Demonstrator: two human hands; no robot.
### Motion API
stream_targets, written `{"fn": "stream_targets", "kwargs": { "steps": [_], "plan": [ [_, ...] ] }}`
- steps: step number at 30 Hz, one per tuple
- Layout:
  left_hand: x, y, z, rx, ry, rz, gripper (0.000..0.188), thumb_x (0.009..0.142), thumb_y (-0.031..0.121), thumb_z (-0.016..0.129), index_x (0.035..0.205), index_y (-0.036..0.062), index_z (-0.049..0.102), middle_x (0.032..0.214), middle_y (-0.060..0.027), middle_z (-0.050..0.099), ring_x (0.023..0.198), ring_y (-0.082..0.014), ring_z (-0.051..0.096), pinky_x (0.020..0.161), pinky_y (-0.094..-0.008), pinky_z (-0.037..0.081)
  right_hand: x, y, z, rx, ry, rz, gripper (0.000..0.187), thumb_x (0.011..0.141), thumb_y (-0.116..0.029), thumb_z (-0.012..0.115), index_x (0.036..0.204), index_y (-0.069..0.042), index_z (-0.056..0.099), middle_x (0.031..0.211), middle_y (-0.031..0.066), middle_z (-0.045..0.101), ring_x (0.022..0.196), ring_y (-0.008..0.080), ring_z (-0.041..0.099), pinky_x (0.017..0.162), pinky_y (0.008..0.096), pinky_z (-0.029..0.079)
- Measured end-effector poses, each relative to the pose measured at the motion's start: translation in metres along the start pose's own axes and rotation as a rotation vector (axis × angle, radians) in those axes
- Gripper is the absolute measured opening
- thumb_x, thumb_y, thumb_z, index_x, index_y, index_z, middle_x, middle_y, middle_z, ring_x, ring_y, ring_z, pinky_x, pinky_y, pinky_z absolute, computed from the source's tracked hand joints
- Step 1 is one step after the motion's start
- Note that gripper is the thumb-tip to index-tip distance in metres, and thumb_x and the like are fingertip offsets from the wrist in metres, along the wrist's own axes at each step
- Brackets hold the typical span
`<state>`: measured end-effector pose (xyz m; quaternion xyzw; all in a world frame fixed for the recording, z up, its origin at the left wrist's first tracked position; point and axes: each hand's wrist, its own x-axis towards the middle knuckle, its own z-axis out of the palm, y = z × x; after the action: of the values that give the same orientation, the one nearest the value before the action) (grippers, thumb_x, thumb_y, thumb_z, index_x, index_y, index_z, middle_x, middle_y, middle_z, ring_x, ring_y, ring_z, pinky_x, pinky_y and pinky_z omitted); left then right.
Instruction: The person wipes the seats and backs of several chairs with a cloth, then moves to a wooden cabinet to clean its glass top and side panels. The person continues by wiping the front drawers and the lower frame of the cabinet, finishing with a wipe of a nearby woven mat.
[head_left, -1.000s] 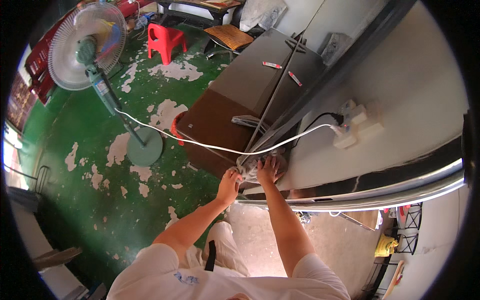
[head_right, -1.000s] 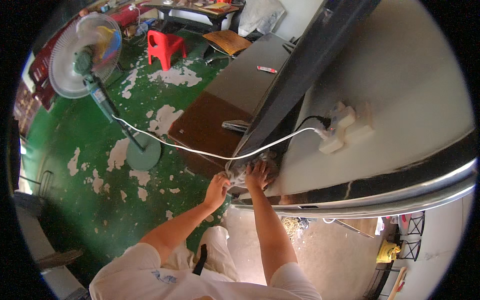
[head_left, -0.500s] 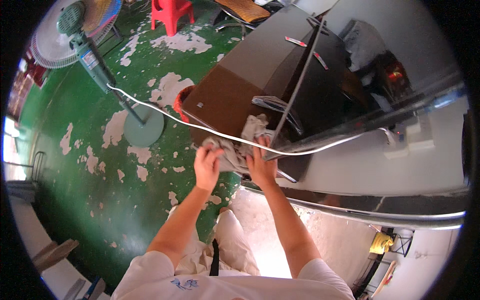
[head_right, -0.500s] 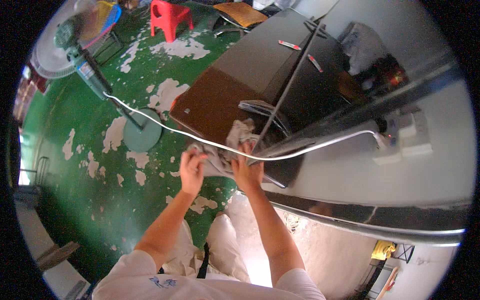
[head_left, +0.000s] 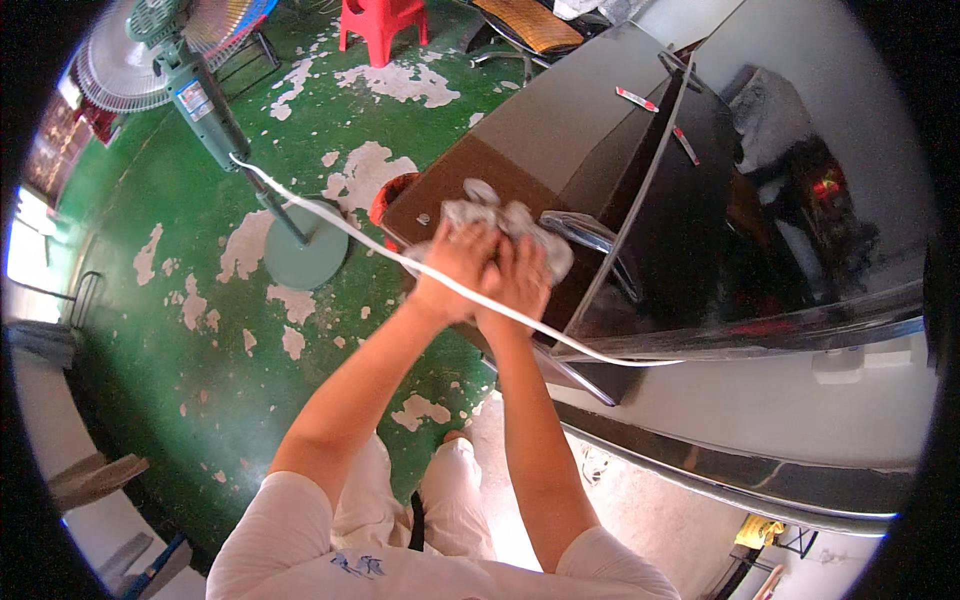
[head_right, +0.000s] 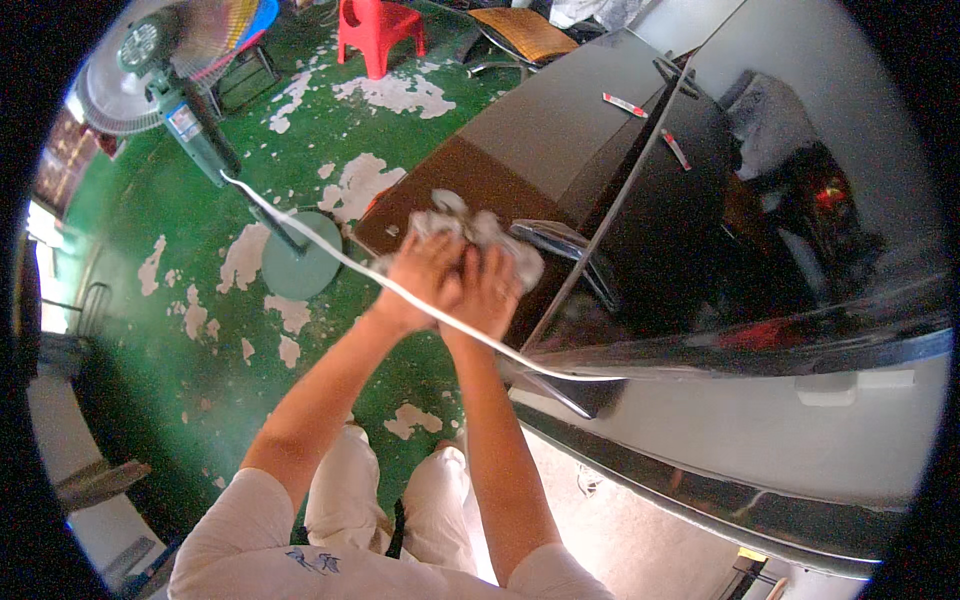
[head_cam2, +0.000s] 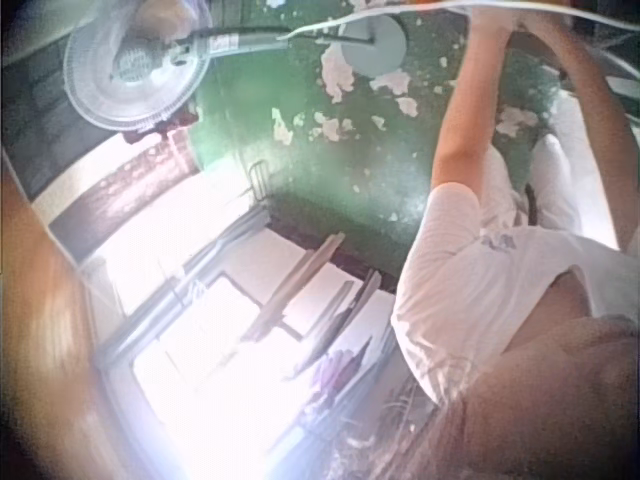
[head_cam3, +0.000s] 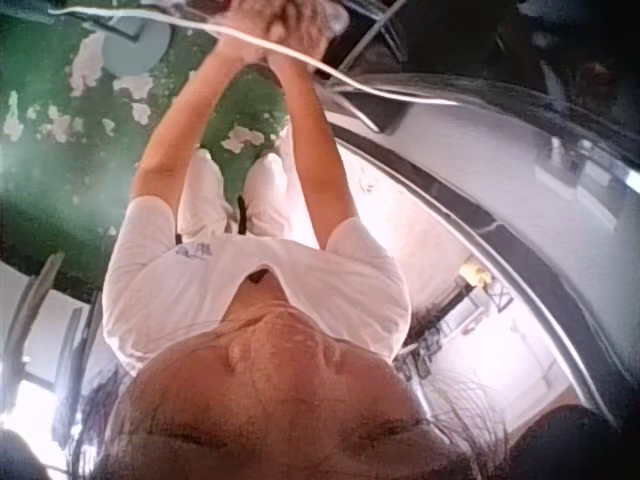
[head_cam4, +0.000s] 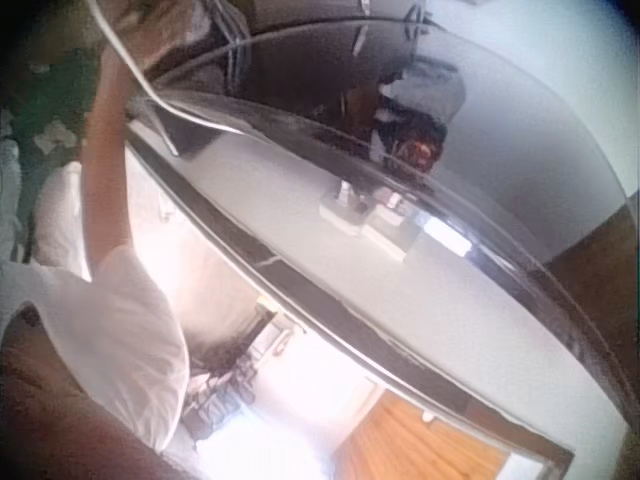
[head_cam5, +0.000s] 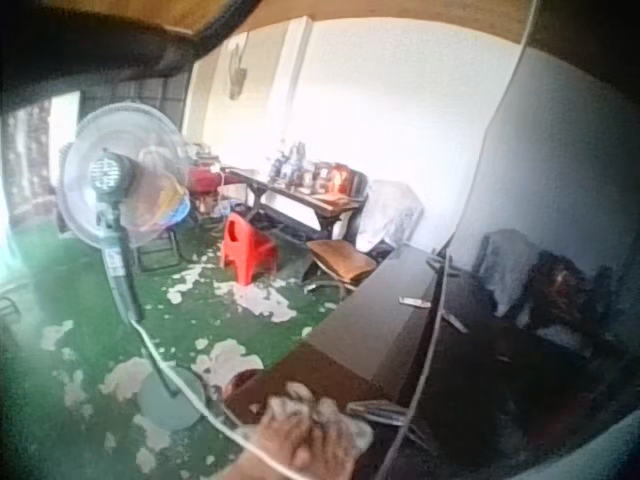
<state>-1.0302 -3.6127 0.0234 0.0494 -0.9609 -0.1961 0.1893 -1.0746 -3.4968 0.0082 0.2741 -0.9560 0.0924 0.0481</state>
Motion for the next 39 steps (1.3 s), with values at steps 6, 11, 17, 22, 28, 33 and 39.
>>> {"fn": "stream_targets", "kwargs": {
  "steps": [6,11,17,22,28,33,39],
  "plan": [
    [0.001,0.077,0.037,-0.259,-0.128,0.17,0.062,0.082,0.033,0.057,0.133,0.001,0.043,0.137,-0.0222,0.047,0.131,-0.0316,0.042,0.115,-0.0435,0.024,-0.045,0.137,-0.019,0.449,-0.043,-0.113,0.065,0.091,-0.015,0.05,0.149,-0.006,0.022,0.151,0.0225,0.025,0.14,0.0387,0.025,0.113,0.0416,0.025],
    [0.044,0.075,0.062,-0.235,-0.074,0.173,0.057,0.086,0.036,0.05,0.134,0.0055,0.045,0.142,-0.0169,0.044,0.13,-0.0304,0.043,0.114,-0.0429,0.026,0.01,0.182,0.006,-0.146,0.254,-0.377,0.057,0.091,-0.025,0.054,0.142,-0.004,0.038,0.145,0.0185,0.039,0.133,0.0343,0.039,0.108,0.0453,0.031],
    [0.04,0.063,0.064,-0.237,-0.015,0.175,0.055,0.084,0.032,0.049,0.133,0.0061,0.047,0.139,-0.0154,0.046,0.129,-0.0307,0.043,0.113,-0.0442,0.026,0.017,0.154,-0.003,-0.065,0.203,-0.264,0.053,0.091,-0.024,0.053,0.14,-0.005,0.041,0.144,0.016,0.041,0.13,0.0358,0.043,0.103,0.0454,0.038],
    [0.005,0.095,0.039,-0.191,-0.321,0.346,0.07,0.078,0.036,0.063,0.134,-0.001,0.045,0.136,-0.0195,0.049,0.129,-0.0298,0.044,0.115,-0.0449,0.024,-0.069,0.139,-0.029,-0.137,-0.279,0.327,0.057,0.093,-0.045,0.045,0.136,-0.007,0.048,0.145,0.0165,0.041,0.133,0.0387,0.037,0.11,0.0532,0.026],
    [-0.014,0.081,0.042,-0.208,-0.164,0.203,0.062,0.076,0.035,0.066,0.129,0.0063,0.051,0.136,-0.0156,0.049,0.129,-0.0275,0.044,0.114,-0.0451,0.025,-0.089,0.069,-0.02,-0.355,-0.145,0.51,0.06,0.096,-0.051,0.036,0.139,-0.011,0.046,0.149,0.0131,0.036,0.133,0.0373,0.038,0.112,0.0526,0.022],
    [-0.009,-0.007,-0.001,-0.079,0.081,-0.056,0.057,0.072,0.025,0.066,0.124,0.0048,0.053,0.131,-0.0145,0.052,0.126,-0.0291,0.046,0.11,-0.0458,0.031,-0.025,-0.019,0.012,-0.191,0.185,0.177,0.045,0.097,-0.036,0.041,0.136,-0.016,0.051,0.153,0.0078,0.031,0.136,0.0306,0.036,0.114,0.0458,0.02],
    [-0.007,-0.049,-0.02,0.061,0.216,-0.28,0.056,0.073,0.023,0.065,0.124,0.0044,0.052,0.134,-0.0167,0.049,0.127,-0.031,0.044,0.111,-0.0482,0.028,0.023,-0.06,0.011,0.069,0.086,-0.105,0.049,0.096,-0.032,0.039,0.139,-0.01,0.044,0.151,0.0107,0.033,0.141,0.0287,0.029,0.115,0.0441,0.019]
  ]
}}
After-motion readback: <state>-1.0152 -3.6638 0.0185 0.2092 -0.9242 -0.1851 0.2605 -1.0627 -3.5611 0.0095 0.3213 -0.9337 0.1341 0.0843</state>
